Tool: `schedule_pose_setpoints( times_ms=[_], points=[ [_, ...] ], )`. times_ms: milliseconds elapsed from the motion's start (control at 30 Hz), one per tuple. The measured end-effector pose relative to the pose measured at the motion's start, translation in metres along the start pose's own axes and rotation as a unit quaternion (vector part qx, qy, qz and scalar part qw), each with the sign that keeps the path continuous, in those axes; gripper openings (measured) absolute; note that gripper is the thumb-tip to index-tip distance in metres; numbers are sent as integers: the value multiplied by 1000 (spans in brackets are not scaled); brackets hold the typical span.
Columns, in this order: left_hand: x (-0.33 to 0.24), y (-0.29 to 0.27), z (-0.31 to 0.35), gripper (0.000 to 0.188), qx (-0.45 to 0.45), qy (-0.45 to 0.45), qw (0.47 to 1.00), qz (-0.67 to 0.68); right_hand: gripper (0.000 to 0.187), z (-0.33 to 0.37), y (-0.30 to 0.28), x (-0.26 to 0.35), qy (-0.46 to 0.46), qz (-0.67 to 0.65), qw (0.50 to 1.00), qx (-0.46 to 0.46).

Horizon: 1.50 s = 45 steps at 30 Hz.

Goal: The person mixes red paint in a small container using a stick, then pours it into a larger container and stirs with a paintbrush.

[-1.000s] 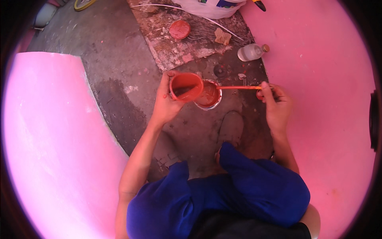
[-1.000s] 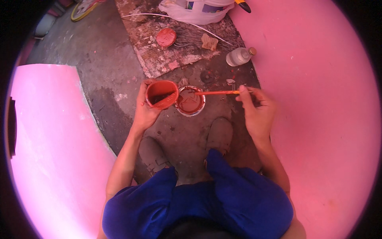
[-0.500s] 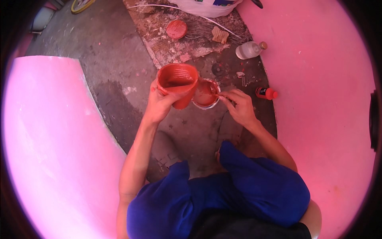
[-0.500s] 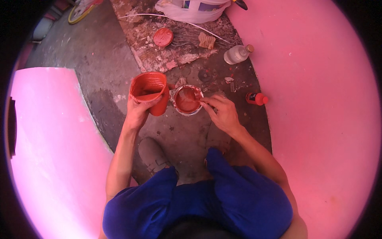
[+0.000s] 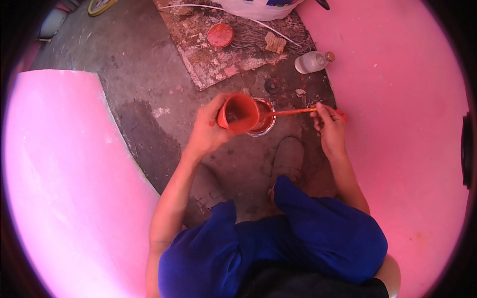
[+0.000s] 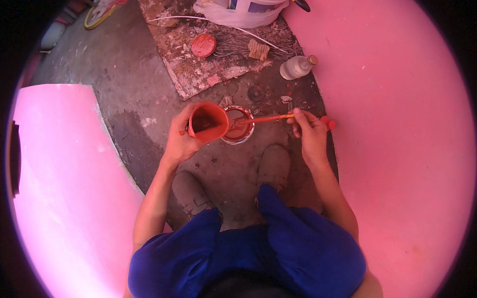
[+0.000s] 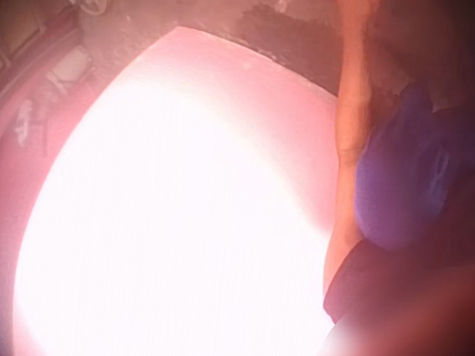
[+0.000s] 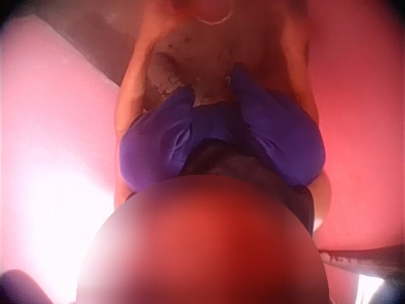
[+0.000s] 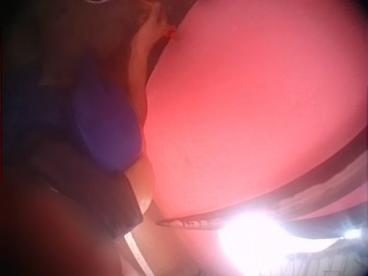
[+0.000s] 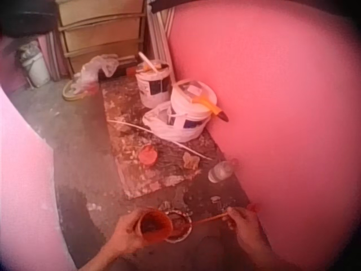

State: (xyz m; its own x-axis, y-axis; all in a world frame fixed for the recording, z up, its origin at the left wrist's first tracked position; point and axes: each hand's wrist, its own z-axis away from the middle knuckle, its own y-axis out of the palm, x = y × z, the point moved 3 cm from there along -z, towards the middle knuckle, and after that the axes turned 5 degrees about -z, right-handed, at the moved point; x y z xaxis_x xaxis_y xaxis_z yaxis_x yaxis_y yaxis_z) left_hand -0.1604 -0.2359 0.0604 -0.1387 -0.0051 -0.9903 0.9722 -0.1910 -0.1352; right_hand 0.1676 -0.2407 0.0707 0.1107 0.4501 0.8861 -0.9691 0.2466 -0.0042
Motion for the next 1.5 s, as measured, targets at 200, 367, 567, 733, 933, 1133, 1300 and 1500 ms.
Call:
schedule_pose_setpoints(
  times_ms=[200, 367, 567, 733, 933, 1133, 1300, 1500],
  points=[
    [6, 3, -1, 57, 25, 0, 997, -72, 27, 11, 11, 34, -64, -13, 998, 22],
    [-10, 15, -6, 53, 56, 10, 995, -79, 24, 33, 59, 44, -141, 78, 986, 50],
    [-29, 23, -6, 40, 5, 34, 995, -90, 16, 45, 87, 40, -252, 227, 936, 95],
    [-27, 20, -3, 33, -28, 149, 980, -130, 16, 52, 91, 47, -289, 264, 916, 92],
    [-23, 22, -1, 34, -10, 138, 983, -122, 17, 56, 91, 48, -243, 220, 941, 79],
    [-8, 19, 2, 32, -12, 138, 976, -169, 23, 56, 79, 59, -210, 243, 946, 48],
    [1, 21, 5, 31, -21, 146, 970, -191, 23, 60, 73, 64, -217, 224, 950, 32],
    [-5, 18, 5, 31, -27, 134, 975, -173, 18, 68, 66, 81, -221, 217, 951, 5]
  ],
)
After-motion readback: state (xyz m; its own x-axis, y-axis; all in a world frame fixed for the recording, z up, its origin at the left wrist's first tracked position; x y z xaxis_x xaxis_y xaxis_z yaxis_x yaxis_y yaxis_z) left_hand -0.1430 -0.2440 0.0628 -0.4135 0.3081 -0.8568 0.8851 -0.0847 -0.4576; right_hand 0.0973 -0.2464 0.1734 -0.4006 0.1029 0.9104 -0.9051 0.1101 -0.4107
